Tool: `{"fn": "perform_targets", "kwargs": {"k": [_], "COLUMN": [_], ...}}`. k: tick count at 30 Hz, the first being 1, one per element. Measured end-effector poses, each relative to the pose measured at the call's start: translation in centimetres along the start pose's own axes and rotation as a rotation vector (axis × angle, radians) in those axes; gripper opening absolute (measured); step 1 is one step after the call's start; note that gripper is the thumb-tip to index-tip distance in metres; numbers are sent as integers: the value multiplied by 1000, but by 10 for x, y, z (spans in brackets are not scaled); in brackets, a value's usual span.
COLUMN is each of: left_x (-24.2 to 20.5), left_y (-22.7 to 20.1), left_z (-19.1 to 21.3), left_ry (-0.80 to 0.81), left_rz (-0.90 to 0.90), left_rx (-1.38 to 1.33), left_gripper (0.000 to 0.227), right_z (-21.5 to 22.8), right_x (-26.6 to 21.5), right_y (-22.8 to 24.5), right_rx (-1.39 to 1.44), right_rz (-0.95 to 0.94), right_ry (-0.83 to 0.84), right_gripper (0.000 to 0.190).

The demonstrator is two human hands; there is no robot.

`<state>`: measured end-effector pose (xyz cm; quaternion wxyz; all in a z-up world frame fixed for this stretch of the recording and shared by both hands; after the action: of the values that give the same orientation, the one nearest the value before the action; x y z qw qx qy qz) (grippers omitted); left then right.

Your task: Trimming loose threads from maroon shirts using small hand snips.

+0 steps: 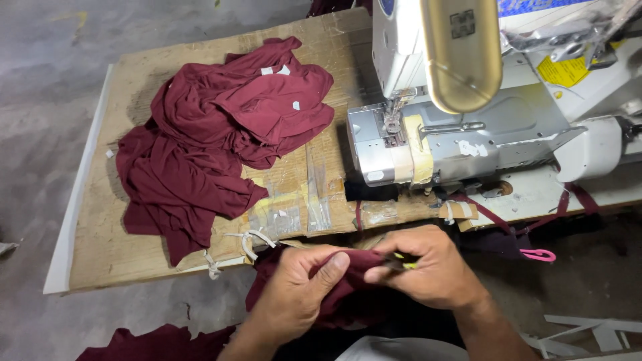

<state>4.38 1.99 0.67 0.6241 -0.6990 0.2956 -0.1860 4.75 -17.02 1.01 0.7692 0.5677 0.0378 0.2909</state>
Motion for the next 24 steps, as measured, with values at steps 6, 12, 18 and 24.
{"fn": "perform_targets", "kwargs": {"k": [6,12,18,24], "left_x": [-21,-38,-32,2], "left_y": [-9,-5,-14,-25], "left_z": [40,31,5,9], "left_ry": [-112,-88,-72,-228], "left_rz": [78,-44,-164,-202], "left_rx": [379,99,-362,-376], "left_gripper": [9,17,20,19], "right_z": [25,24,20,27], "right_x": [-30,-37,-44,-48], "right_y": [-7,1,-12,-14], "right_rx": [152,458,672,461], "right_rz": [-20,11,-49,-220], "right_ry": [-173,-287,-304,-403], "right_gripper": [29,31,26,38]}}
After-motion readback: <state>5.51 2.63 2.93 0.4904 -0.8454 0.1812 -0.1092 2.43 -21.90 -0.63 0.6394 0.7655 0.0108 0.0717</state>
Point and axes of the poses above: each hand's wrist, its own x-axis towards the middle knuckle, its own z-axis out of the back of the hand, y = z × x, the point moved 5 cm from there along x, towards the middle knuckle, and after that the axes turned 12 degrees about y, right-handed, at the moved point
